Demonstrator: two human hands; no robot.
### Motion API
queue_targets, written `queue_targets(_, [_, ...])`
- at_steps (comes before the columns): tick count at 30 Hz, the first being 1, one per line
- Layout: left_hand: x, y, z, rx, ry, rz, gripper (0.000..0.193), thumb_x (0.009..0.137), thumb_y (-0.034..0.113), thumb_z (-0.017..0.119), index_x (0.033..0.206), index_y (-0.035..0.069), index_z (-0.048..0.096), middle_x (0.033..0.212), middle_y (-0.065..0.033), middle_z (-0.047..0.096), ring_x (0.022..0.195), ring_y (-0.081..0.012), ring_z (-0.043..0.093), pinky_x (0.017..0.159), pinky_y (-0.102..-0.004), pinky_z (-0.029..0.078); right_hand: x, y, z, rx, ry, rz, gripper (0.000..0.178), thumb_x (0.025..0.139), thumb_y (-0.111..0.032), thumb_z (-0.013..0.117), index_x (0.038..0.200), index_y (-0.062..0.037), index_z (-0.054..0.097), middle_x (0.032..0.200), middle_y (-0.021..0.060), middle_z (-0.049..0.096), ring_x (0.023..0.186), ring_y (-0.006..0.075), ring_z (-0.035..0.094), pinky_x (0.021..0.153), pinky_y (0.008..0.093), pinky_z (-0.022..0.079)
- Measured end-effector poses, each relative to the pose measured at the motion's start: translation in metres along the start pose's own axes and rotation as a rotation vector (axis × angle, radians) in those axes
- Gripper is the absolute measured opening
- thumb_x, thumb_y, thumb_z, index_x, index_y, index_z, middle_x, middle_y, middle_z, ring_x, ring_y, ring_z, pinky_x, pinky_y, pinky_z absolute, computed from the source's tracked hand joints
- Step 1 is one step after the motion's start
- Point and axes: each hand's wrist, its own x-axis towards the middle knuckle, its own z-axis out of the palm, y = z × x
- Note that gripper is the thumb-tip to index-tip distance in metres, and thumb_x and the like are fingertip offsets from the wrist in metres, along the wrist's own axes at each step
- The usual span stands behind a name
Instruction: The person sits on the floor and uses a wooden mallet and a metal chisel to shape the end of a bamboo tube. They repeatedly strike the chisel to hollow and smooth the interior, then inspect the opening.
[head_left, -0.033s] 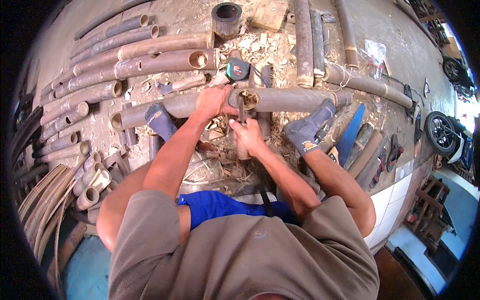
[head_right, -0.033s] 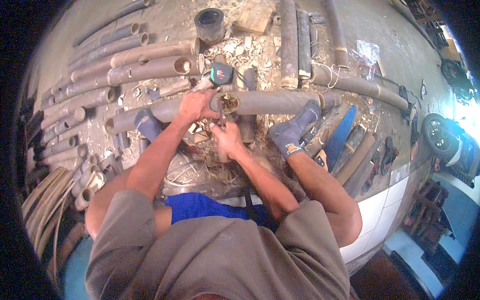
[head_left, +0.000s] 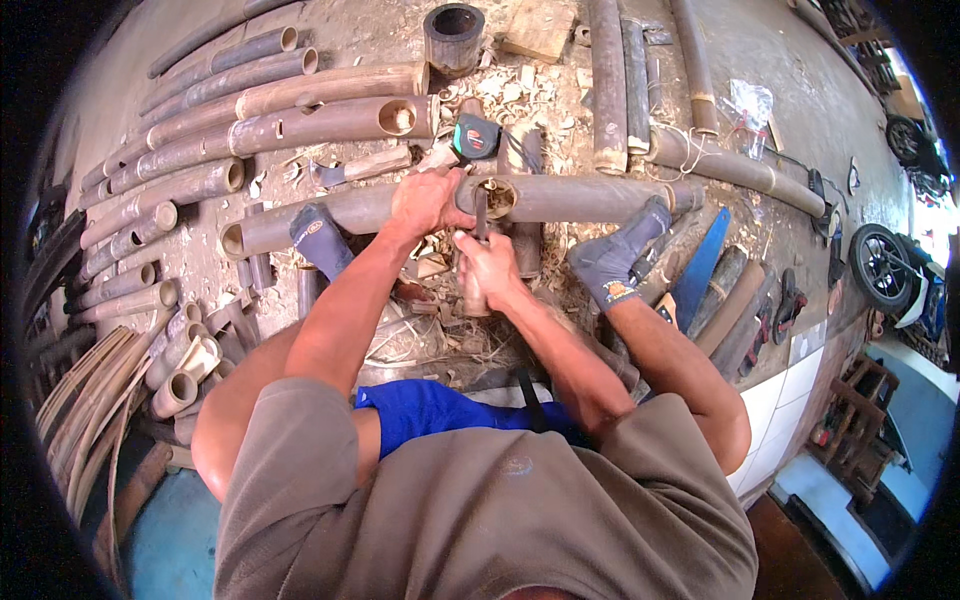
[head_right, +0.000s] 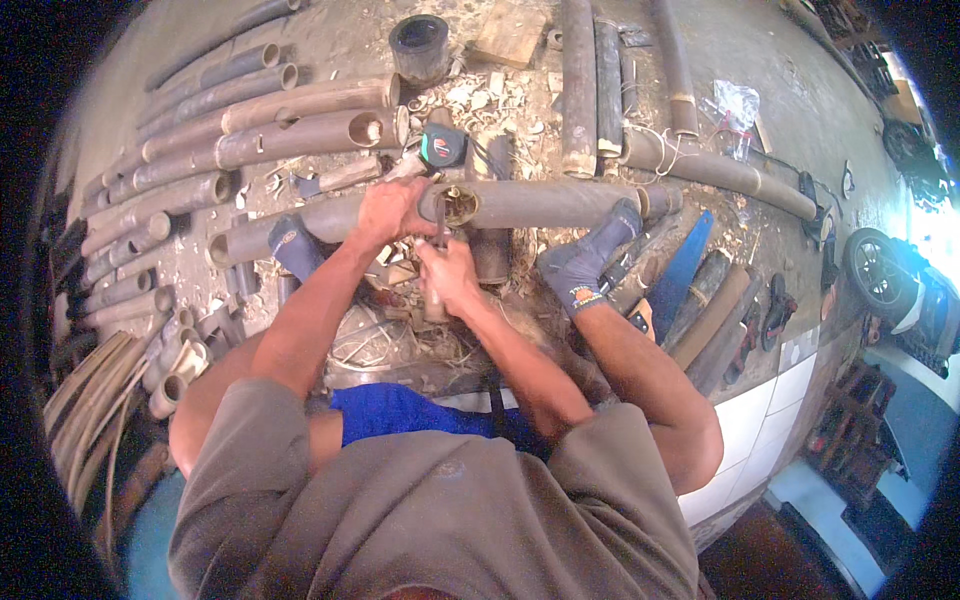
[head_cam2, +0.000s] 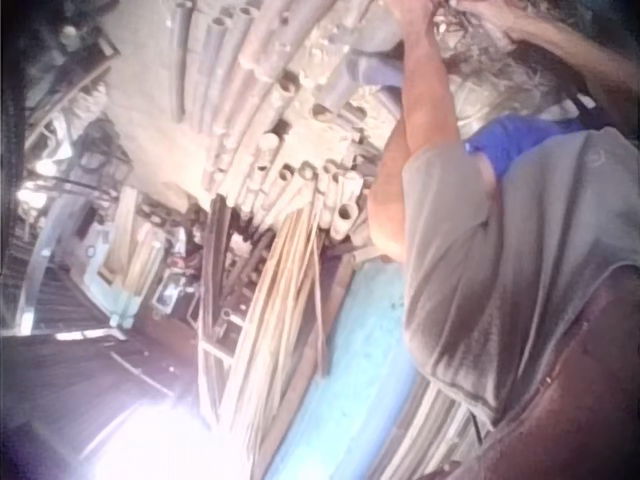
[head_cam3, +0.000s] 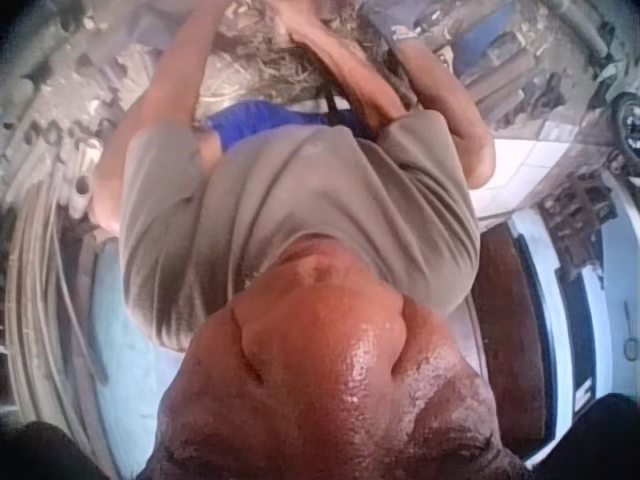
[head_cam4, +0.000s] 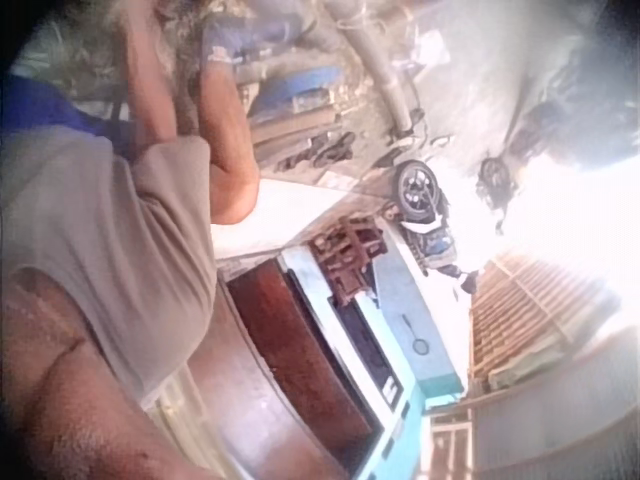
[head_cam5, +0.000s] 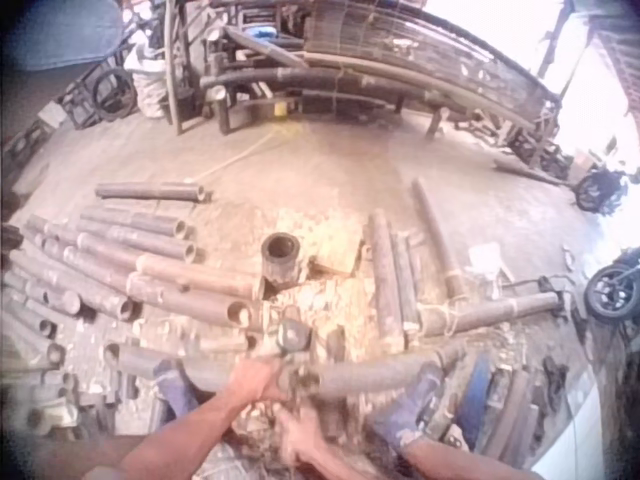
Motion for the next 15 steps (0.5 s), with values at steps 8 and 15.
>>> queue_targets(8, [0.014, -0.024, 0.028, -0.076, 0.024, -0.011, 0.033, 0.091, 0.034, 0.06, 0.114, 0.011, 0.066, 0.118, -0.0155, 0.072, 0.105, -0.0327, 0.071, 0.087, -0.0458, 0.055, 0.083, -0.044, 0.059, 1.054, -0.069, 0.082, 0.026, 0.101, -0.029, 0.06, 0.082, -0.0135, 0.05, 0.065, 0.0024, 0.048, 0.056, 0.0207, 0.051, 0.053, 0.039, 0.048])
queue_targets(15, [0.003, -0.004, -0.006, -0.246, 0.189, -0.015, 0.073, 0.077, 0.058, 0.078, 0.131, 0.009, 0.067, 0.124, -0.0169, 0.07, 0.116, -0.0359, 0.067, 0.1, -0.0474, 0.051, 0.001, -0.028, -0.017, 0.353, 0.038, 0.231, 0.033, 0.093, -0.039, 0.075, 0.099, -0.0147, 0.054, 0.07, 0.0019, 0.055, 0.057, 0.018, 0.056, 0.051, 0.0382, 0.048])
